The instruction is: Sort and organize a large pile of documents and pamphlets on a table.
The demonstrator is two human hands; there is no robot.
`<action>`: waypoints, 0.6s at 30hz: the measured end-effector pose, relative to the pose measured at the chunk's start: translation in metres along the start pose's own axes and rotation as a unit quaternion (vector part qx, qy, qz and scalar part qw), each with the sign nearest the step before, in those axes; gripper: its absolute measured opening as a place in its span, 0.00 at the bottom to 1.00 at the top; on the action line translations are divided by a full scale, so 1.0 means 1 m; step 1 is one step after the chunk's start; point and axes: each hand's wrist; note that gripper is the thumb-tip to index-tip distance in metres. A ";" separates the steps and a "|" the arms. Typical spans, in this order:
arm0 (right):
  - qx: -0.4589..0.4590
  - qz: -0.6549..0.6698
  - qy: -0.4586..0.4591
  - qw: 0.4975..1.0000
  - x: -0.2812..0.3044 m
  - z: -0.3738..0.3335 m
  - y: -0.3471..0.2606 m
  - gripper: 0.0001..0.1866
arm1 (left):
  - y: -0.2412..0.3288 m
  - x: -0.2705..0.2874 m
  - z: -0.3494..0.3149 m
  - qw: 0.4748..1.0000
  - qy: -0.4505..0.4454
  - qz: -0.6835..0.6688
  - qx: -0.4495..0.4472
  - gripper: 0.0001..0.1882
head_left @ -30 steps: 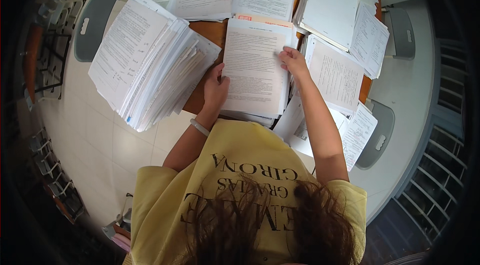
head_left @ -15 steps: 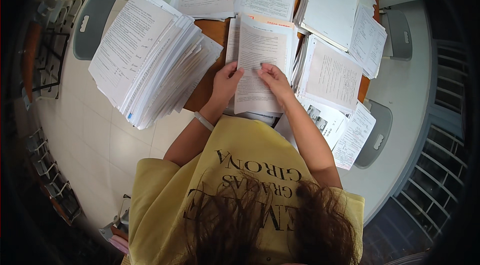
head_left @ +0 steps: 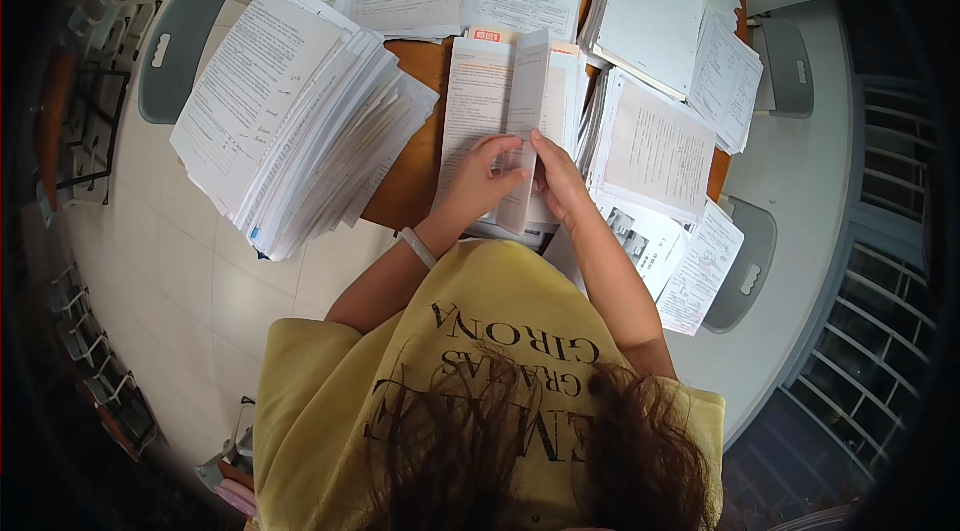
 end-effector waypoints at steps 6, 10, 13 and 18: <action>0.012 0.057 -0.025 0.998 0.003 0.003 0.003 0.20 | 0.007 -0.002 0.002 0.998 0.030 0.041 0.024 0.28; 0.036 0.084 -0.039 0.995 0.004 0.003 0.003 0.19 | 0.009 -0.010 0.004 0.995 0.087 0.045 0.019 0.27; 0.039 0.079 -0.048 0.995 0.005 0.003 0.004 0.19 | 0.005 -0.008 0.006 0.996 0.078 0.044 0.019 0.26; 0.042 0.037 -0.015 0.998 -0.003 -0.002 0.001 0.16 | 0.000 -0.003 0.005 0.999 0.041 0.016 0.021 0.24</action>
Point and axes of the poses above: each hand's wrist, its own z-axis towards the middle knuckle, its own x-axis out of the back of the hand, y = z × x, and after that the axes turned 15 degrees about -y, right-handed
